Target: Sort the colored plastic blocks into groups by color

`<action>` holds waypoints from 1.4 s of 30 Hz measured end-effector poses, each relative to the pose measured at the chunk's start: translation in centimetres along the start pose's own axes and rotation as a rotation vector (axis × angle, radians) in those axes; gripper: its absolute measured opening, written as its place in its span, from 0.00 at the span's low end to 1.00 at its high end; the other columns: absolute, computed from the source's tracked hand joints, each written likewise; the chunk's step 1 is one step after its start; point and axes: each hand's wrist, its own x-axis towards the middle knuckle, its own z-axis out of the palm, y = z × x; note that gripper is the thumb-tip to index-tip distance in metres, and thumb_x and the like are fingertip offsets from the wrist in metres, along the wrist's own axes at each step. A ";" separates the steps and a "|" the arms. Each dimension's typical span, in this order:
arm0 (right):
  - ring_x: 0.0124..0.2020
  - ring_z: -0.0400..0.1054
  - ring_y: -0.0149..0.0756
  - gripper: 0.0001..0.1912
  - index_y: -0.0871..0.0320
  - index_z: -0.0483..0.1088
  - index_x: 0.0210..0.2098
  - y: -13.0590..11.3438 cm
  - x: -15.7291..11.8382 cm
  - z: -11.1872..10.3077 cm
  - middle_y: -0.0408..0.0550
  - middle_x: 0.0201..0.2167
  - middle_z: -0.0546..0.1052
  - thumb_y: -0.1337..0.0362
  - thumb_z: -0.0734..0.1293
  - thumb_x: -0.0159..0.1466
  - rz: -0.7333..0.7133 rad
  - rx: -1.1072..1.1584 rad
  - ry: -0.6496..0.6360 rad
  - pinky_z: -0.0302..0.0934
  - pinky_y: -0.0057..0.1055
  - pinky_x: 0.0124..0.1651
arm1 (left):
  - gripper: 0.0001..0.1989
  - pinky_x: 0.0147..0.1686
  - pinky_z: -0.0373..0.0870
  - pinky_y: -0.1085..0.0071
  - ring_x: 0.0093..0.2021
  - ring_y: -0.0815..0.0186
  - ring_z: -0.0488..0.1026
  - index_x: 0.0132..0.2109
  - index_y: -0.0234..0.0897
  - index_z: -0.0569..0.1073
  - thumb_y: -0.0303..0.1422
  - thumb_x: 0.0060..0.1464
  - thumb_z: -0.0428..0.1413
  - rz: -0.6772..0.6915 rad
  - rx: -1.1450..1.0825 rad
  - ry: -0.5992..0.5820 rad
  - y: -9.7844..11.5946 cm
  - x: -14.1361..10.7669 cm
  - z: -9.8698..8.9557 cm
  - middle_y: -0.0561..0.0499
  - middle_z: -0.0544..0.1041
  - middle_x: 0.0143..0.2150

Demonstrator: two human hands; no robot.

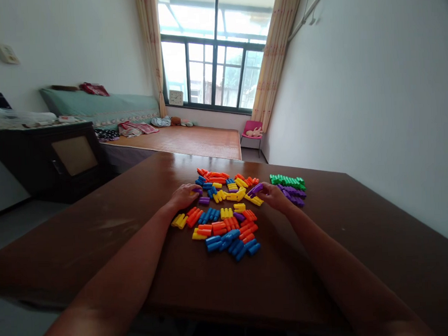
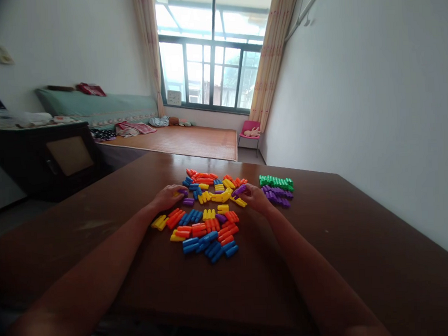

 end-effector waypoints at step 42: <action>0.30 0.67 0.30 0.05 0.58 0.72 0.31 3.8 -3.0 -3.6 0.46 0.37 0.76 0.65 0.70 0.54 -0.005 -0.457 -0.163 0.63 0.29 0.37 | 0.11 0.47 0.69 0.67 0.48 0.61 0.74 0.45 0.42 0.75 0.37 0.56 0.54 0.266 -0.104 0.010 7.6 -0.9 -0.4 0.50 0.78 0.46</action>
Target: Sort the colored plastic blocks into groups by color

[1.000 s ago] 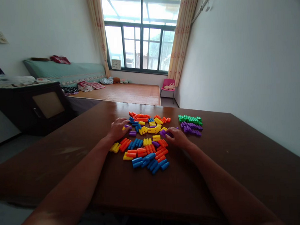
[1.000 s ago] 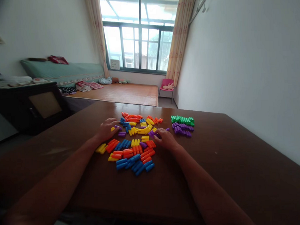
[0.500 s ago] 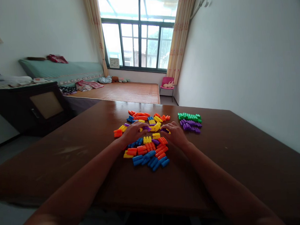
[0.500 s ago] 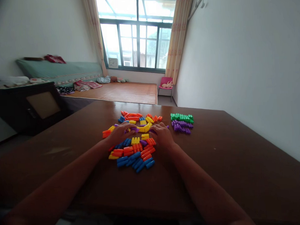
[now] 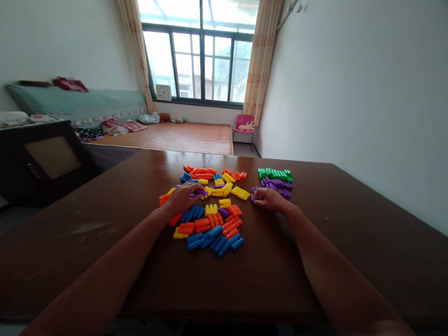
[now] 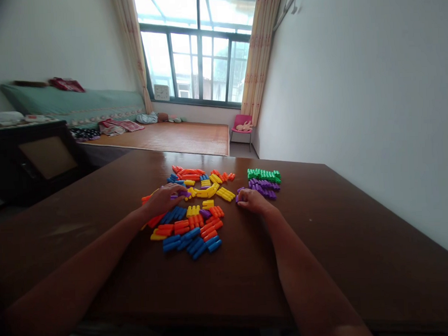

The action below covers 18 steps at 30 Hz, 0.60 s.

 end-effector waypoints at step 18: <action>0.30 0.70 0.34 0.12 0.57 0.73 0.37 7.5 -2.8 -3.4 0.48 0.36 0.77 0.67 0.67 0.51 0.334 -0.038 0.409 0.65 0.33 0.39 | 0.14 0.40 0.70 0.71 0.37 0.65 0.74 0.46 0.44 0.78 0.43 0.57 0.54 -0.023 -0.009 0.004 -0.5 0.0 -0.2 0.51 0.77 0.43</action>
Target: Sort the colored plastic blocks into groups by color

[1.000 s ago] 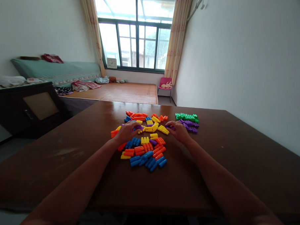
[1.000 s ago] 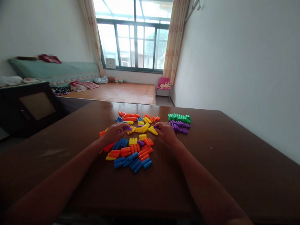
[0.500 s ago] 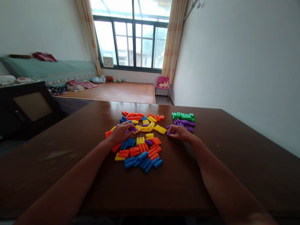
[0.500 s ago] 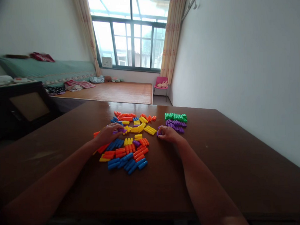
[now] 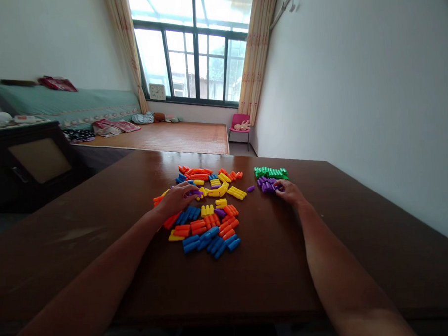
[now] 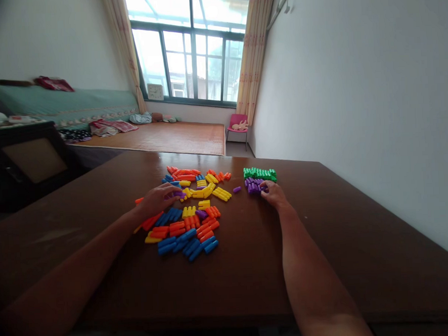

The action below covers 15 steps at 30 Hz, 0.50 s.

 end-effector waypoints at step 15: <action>0.38 0.72 0.35 0.18 0.53 0.69 0.52 -17.3 -5.1 6.3 0.47 0.40 0.77 0.56 0.63 0.64 -0.430 0.454 -0.293 0.67 0.31 0.41 | 0.15 0.38 0.74 0.69 0.37 0.65 0.75 0.40 0.35 0.72 0.42 0.51 0.61 -0.040 -0.613 -0.140 3.9 0.0 1.7 0.50 0.77 0.36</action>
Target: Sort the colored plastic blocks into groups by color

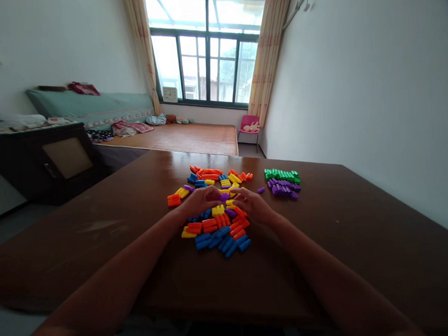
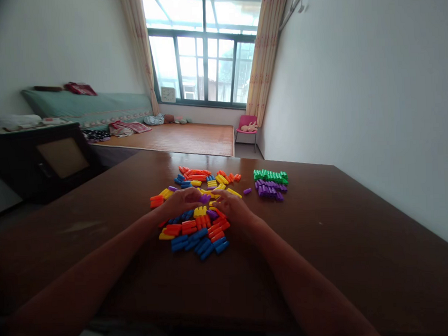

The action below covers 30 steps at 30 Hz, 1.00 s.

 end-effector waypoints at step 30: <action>0.35 0.71 0.40 0.15 0.59 0.74 0.34 15.8 -5.4 -14.8 0.53 0.33 0.78 0.55 0.62 0.61 0.701 -0.516 0.581 0.61 0.33 0.39 | 0.18 0.40 0.74 0.71 0.40 0.62 0.78 0.44 0.38 0.78 0.46 0.57 0.53 0.004 0.272 0.216 -2.5 -0.1 -3.8 0.48 0.81 0.41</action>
